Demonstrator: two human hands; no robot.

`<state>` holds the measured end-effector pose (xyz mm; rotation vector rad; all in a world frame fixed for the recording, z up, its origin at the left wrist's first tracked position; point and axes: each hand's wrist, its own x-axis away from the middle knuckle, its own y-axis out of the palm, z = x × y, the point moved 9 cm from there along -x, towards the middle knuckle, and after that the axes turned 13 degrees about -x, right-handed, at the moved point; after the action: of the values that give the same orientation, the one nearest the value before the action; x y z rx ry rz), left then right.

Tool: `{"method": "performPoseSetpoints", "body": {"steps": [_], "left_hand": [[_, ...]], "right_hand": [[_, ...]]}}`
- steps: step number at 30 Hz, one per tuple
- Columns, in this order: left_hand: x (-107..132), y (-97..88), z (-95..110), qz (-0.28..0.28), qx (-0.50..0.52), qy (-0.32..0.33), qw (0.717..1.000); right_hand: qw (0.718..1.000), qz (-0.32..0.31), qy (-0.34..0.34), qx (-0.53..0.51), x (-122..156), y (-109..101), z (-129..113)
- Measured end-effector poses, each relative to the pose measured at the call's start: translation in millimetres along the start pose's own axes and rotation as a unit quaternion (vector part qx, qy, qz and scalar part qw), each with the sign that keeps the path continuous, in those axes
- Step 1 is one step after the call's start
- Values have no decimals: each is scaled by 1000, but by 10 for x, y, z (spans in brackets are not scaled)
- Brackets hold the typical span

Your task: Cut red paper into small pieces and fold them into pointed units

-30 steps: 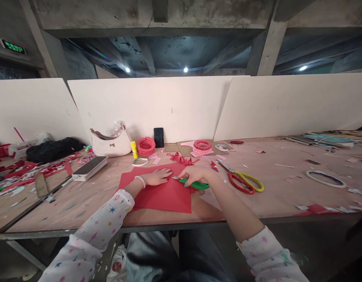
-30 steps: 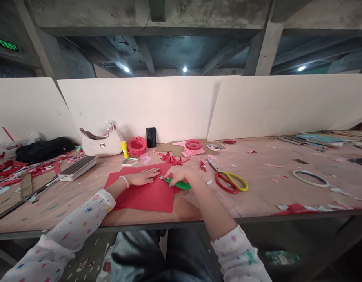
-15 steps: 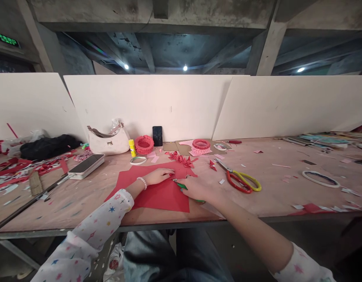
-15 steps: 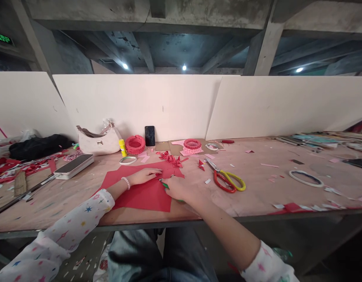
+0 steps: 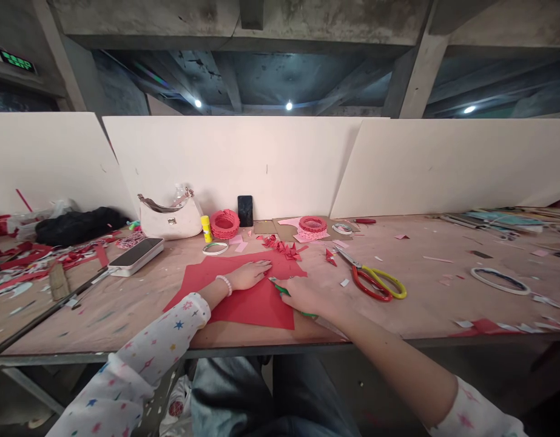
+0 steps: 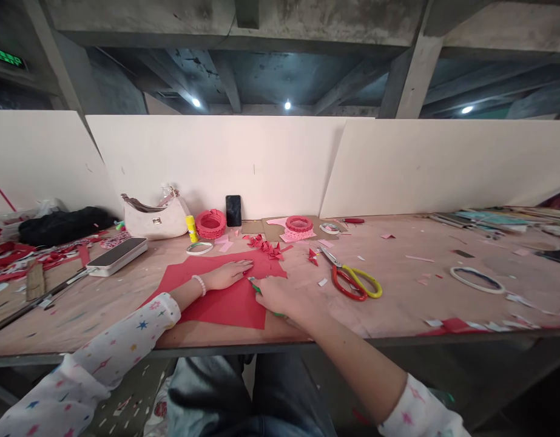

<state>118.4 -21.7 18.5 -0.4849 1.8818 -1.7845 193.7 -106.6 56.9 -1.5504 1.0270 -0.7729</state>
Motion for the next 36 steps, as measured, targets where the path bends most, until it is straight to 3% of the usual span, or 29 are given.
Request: {"method": "performPoseSetpoints", "body": {"steps": [21,36], "left_hand": [[10,-34,25,-8,2,-12,1000],[-10,10,3,-10,-9,-6,1000]], "right_hand": [[997,-28,-64,-22,-140,67,168],[994,-55,-79,-58,-146,-62,225]]}}
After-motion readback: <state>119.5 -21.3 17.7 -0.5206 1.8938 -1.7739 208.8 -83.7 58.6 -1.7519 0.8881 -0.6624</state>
